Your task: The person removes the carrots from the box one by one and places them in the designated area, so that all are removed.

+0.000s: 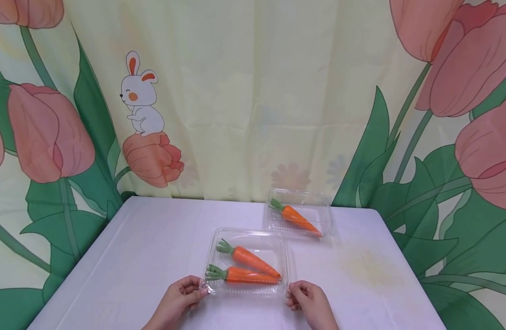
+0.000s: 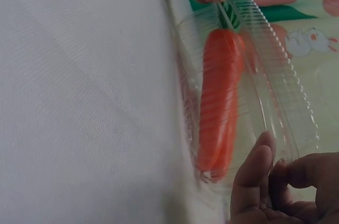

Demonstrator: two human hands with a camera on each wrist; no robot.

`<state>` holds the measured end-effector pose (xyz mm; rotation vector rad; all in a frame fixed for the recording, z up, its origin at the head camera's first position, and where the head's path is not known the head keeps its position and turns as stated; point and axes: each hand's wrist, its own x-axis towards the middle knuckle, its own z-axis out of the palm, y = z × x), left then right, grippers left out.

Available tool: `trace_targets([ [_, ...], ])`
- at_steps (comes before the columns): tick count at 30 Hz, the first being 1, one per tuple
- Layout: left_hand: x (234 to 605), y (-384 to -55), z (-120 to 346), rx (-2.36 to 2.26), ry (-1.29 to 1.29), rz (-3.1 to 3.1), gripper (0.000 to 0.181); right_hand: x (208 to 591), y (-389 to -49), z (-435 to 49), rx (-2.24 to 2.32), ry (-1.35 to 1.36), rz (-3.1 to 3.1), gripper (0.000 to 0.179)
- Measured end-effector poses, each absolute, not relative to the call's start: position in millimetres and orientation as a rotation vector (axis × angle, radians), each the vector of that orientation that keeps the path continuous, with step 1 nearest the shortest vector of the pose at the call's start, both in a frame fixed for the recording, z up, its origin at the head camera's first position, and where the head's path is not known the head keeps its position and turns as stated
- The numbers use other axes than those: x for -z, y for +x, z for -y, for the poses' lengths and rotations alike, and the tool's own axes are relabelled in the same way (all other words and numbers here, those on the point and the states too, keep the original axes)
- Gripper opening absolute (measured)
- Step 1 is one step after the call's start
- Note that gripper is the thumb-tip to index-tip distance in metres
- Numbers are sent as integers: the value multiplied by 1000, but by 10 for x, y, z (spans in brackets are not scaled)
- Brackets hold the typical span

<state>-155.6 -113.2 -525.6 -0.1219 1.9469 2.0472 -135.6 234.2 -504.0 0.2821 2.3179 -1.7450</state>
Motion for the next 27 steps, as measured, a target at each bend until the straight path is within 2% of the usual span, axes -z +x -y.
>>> trace_targets([
  [12,5242,-1567,1161,-2011,-114,-1923,21,5049,-1375,-2226,1726,434,-2402,24],
  [19,5223,-1594,1240,-1881,-65,-1929,24,5052,-1360,-2248,1718,387,-2380,24],
  [25,5191,-1636,1390,-1802,16,-1900,41,5063,-1353,-2301,1709,248,-2317,28],
  [27,5178,-1661,1437,-1810,11,-1870,42,5073,-1351,-2311,1710,205,-2296,29],
])
